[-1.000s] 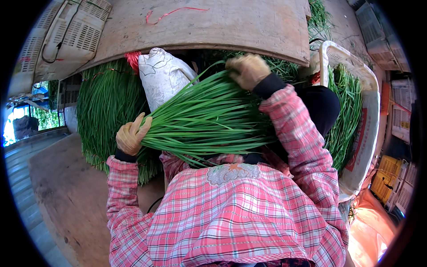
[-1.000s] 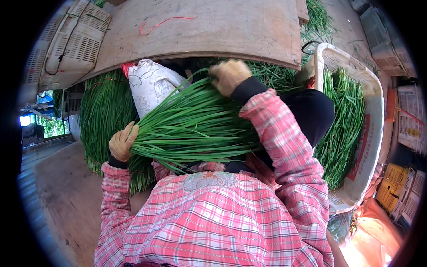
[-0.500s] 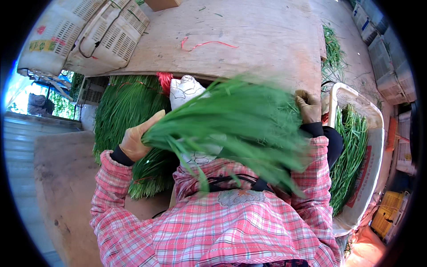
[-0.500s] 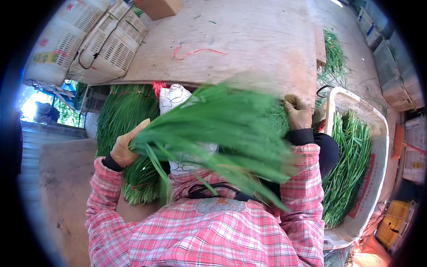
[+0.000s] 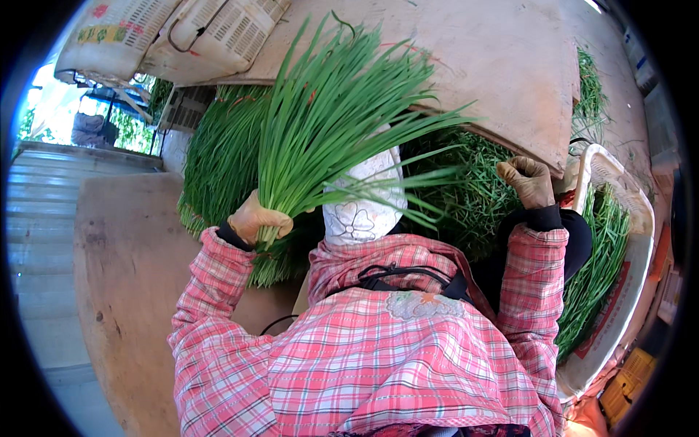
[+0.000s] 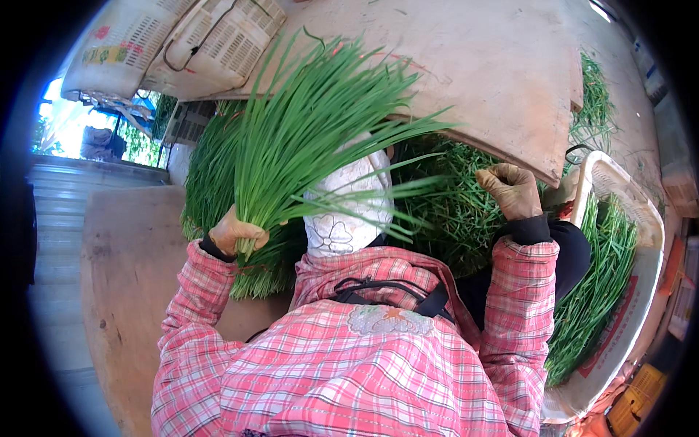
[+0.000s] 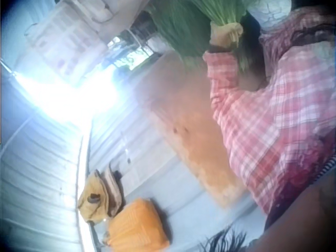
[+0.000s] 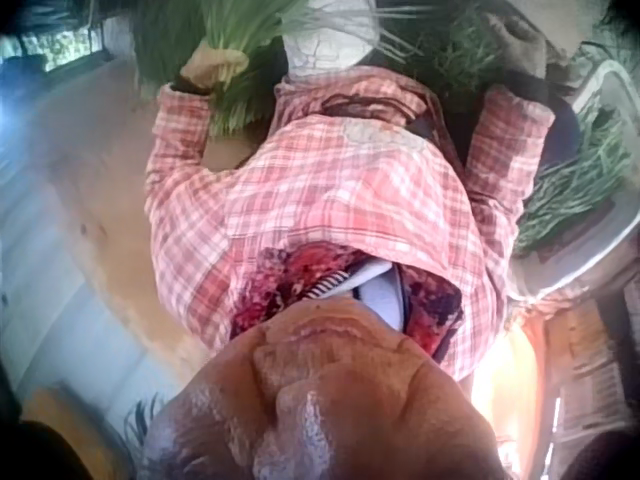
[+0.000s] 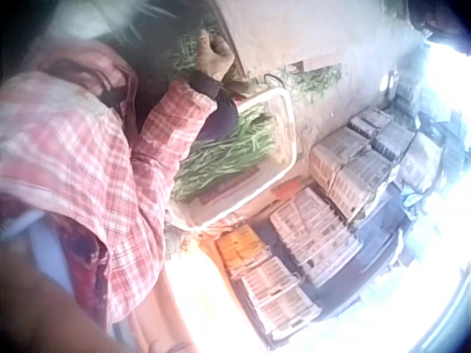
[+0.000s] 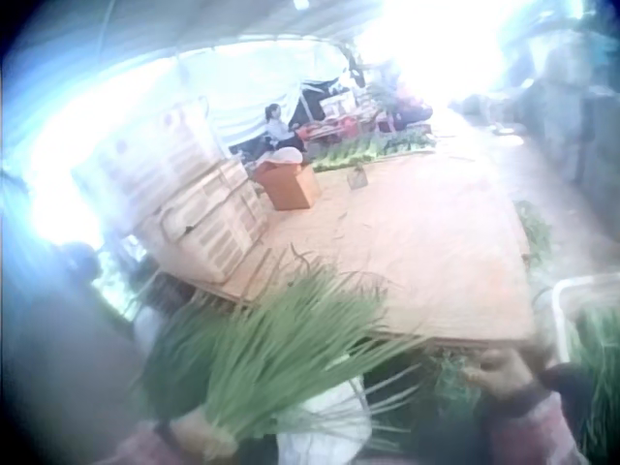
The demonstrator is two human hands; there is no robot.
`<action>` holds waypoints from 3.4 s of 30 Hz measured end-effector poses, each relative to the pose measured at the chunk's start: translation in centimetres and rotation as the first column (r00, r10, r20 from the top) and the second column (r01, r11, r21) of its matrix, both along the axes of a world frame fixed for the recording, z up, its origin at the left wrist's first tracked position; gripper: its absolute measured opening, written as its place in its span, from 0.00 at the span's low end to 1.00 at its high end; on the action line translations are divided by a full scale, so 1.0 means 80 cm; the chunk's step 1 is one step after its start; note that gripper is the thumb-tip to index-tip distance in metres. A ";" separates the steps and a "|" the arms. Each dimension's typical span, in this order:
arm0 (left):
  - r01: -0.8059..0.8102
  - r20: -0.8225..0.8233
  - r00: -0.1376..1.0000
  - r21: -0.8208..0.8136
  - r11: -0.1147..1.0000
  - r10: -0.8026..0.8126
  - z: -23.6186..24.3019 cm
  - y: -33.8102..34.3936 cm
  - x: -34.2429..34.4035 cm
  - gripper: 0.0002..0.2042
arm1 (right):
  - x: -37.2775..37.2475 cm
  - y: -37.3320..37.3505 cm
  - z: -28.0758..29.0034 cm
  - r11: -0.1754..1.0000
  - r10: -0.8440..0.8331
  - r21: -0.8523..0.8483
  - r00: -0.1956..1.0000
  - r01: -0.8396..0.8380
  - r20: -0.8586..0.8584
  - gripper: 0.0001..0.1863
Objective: The person sorts bunches of green onions by hand on a wooden table, wraps red ties around them to bundle them, and places the finished bundles into a plastic crate.
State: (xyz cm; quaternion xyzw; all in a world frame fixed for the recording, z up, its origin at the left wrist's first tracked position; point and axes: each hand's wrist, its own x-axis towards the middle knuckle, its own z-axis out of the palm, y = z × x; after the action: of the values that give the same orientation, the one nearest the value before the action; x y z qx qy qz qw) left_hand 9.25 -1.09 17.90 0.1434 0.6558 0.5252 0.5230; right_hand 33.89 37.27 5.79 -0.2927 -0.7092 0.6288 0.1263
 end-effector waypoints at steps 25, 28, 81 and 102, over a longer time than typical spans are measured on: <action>0.008 0.047 0.999 0.022 1.000 -0.009 -0.014 -0.016 0.015 0.28 | -0.116 -0.244 0.014 0.713 0.423 -0.385 0.798 -0.586 -0.429 0.35; 0.058 -0.056 0.997 -0.021 0.998 -0.059 -0.014 -0.010 0.018 0.25 | -0.120 -0.232 0.039 0.728 0.300 -0.443 0.824 -0.523 -0.480 0.38; -0.091 -0.579 0.798 0.163 0.982 0.170 -0.162 0.300 -0.231 0.40 | -0.341 0.080 -0.017 0.406 -0.015 0.852 0.930 -0.330 0.368 0.06; -0.276 -0.916 0.360 -0.285 0.918 -0.176 -0.132 0.283 -0.230 0.15 | -0.320 0.074 -0.020 0.477 0.064 0.814 0.937 -0.332 0.344 0.09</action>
State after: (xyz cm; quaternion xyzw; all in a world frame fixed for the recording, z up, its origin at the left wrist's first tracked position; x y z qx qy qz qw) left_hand -9.14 21.59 7.31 0.2861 0.9297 0.2241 0.0600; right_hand 8.27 43.18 4.22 -0.1874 -0.9661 0.1562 0.0843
